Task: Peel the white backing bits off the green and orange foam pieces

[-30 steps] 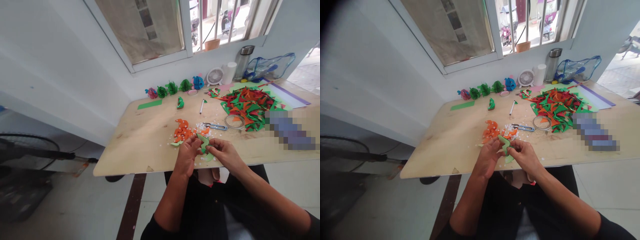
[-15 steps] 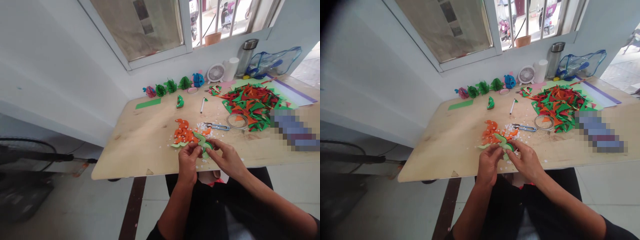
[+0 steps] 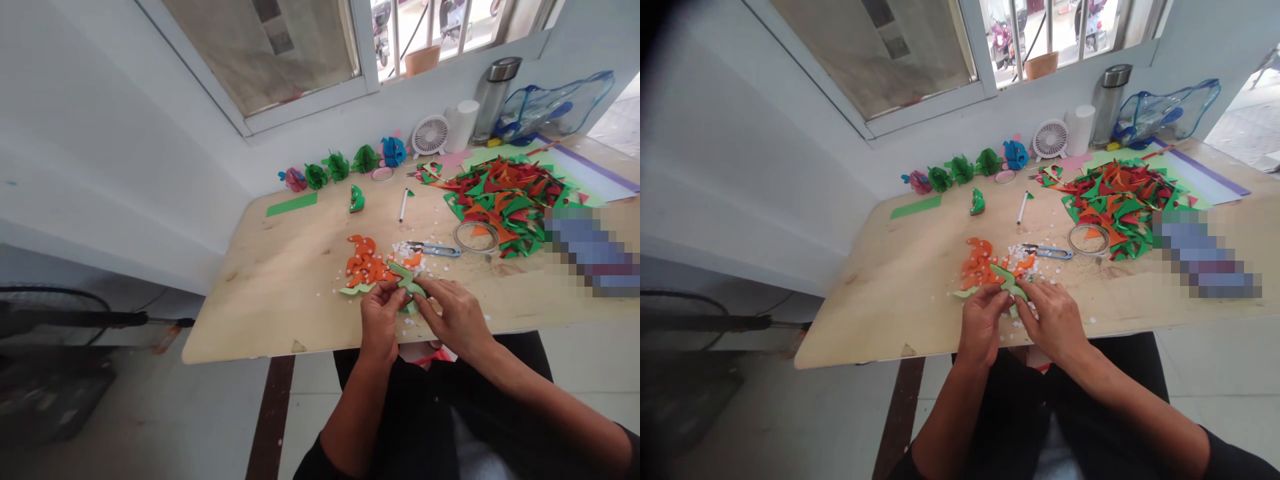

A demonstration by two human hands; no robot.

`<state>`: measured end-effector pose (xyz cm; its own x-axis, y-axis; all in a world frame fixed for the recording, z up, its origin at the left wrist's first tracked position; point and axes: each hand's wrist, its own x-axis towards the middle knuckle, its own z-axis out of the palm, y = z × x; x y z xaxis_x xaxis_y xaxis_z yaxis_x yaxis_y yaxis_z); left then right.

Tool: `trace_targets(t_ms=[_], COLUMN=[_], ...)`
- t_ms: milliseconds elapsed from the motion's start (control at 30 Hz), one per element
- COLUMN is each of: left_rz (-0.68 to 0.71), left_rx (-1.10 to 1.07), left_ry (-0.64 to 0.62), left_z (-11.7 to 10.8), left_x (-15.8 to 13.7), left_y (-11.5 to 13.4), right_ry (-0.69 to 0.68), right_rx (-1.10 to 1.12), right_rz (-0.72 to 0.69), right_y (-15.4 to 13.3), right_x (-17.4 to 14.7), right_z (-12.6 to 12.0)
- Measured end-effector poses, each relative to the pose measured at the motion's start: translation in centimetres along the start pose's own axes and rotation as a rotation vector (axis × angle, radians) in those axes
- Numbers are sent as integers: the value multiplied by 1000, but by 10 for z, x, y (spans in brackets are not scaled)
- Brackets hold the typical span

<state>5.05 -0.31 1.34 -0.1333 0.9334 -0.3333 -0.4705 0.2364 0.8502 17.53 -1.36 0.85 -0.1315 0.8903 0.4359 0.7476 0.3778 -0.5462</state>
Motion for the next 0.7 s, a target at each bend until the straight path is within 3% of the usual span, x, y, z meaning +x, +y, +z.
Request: trace_targets(t_ms=[200,500,600,700], left_rz=[-19,-168,-107,48], left_rx=[-7,-61,-4,102], left_ry=[21,-65,-38,24], left_z=[1,0,1,1], left_x=[-1,2,3,6], left_y=[6,14,13,7], right_ry=[-95,-160,-165,-38], right_rx=[306,467,474,363], right_rz=[263,383,378,269], right_y=[1,1,3,2], right_x=[6,10,10,8], right_z=[-5,-7,-6,-9])
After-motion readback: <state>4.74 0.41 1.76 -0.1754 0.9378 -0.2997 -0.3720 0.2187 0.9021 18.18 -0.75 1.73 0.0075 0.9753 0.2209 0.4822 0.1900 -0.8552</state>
